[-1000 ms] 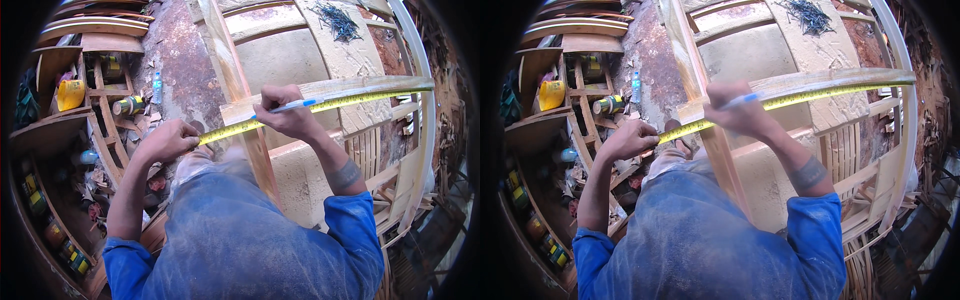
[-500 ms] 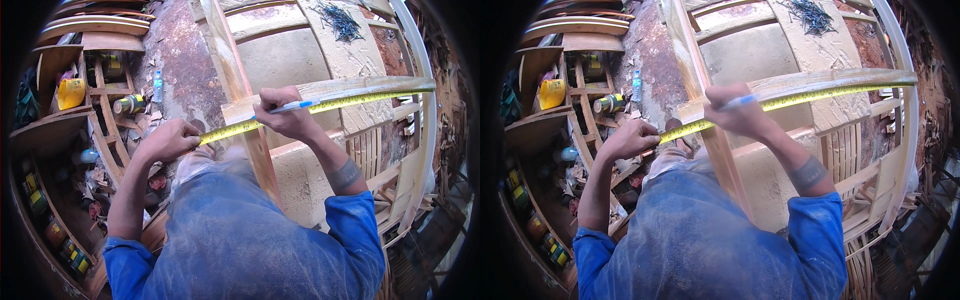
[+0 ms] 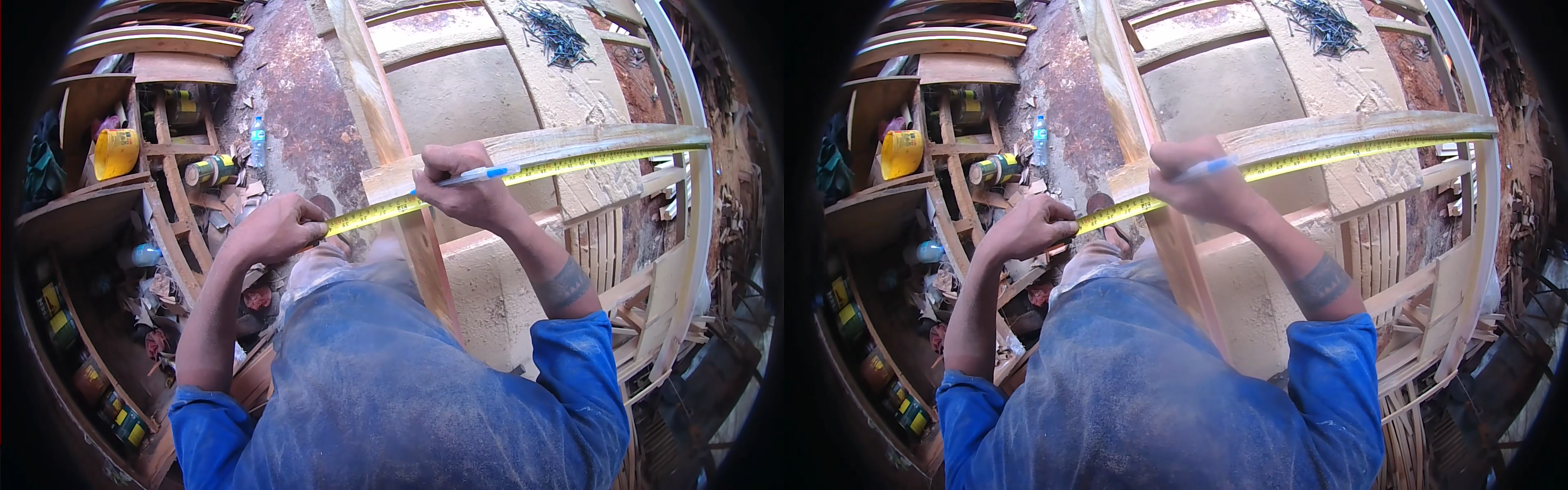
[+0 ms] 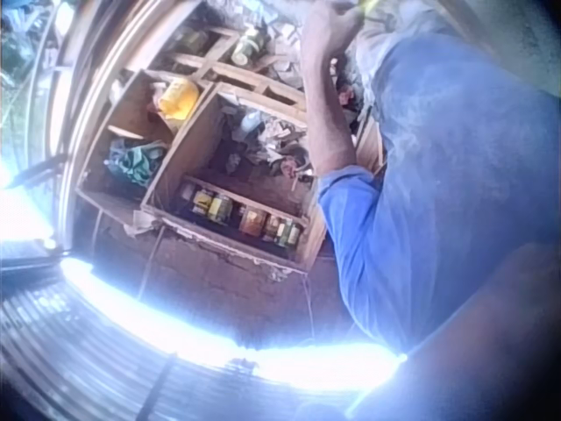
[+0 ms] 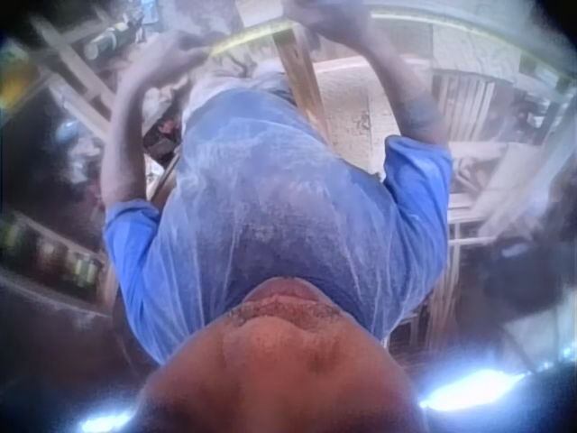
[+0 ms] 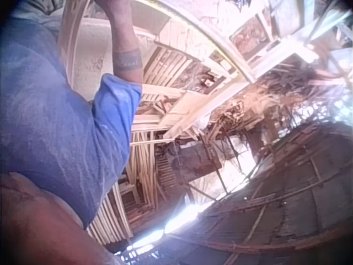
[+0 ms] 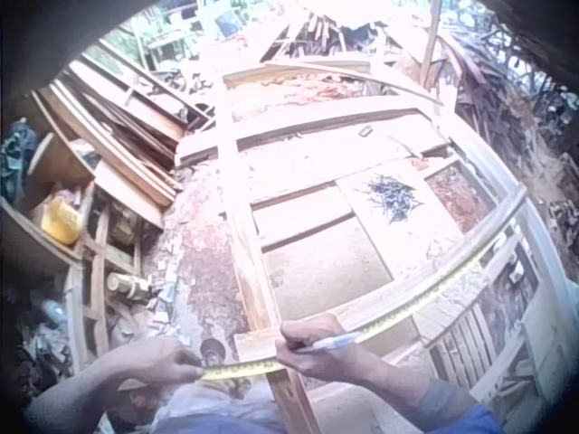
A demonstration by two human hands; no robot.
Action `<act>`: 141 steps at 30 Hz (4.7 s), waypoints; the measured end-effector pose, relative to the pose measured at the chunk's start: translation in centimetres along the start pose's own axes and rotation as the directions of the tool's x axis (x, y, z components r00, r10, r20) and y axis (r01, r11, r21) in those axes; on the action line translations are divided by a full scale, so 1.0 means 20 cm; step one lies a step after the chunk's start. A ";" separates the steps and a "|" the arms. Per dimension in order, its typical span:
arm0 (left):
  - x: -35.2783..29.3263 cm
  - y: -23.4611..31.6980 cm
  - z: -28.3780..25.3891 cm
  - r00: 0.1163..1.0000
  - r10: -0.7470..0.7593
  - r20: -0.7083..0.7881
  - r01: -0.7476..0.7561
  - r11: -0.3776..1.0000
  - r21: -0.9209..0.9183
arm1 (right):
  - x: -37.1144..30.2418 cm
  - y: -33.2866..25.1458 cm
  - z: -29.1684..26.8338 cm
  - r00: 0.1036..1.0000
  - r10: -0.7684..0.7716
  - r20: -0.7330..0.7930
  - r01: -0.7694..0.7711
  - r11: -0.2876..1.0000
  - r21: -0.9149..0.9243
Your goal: The person assembles a wooden frame by hammering slats together, measuring the dimensions with a tape measure and marking with a pen, and then uses a power sander on the edges of the frame.
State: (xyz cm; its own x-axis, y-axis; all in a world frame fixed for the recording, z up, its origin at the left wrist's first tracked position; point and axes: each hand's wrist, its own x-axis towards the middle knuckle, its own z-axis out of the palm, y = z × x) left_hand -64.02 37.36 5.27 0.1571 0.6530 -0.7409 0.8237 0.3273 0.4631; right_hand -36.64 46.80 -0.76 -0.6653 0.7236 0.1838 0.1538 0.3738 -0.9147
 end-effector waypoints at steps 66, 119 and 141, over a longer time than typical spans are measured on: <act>-1.32 -0.02 1.80 0.930 0.314 0.193 -0.352 0.912 0.212 | -4.23 -1.80 0.96 -0.168 0.094 -0.981 -0.954 0.236 0.186; -2.42 0.40 3.65 0.946 0.323 0.024 -0.321 0.946 -0.049 | -5.76 -1.48 0.55 0.110 0.256 -0.960 -0.659 0.742 0.122; -2.70 0.54 4.51 0.990 0.025 -0.139 -0.001 0.986 0.167 | -5.69 -0.54 -0.88 -0.010 0.785 -0.619 -0.095 0.615 0.783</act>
State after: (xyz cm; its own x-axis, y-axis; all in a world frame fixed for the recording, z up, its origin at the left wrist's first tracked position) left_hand -14.51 -56.01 6.46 0.1001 0.7498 -0.6540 0.9029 0.2078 0.3764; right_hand 50.24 -29.43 -5.46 0.5797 0.6453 -0.4975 -0.4141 -0.2925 -0.8619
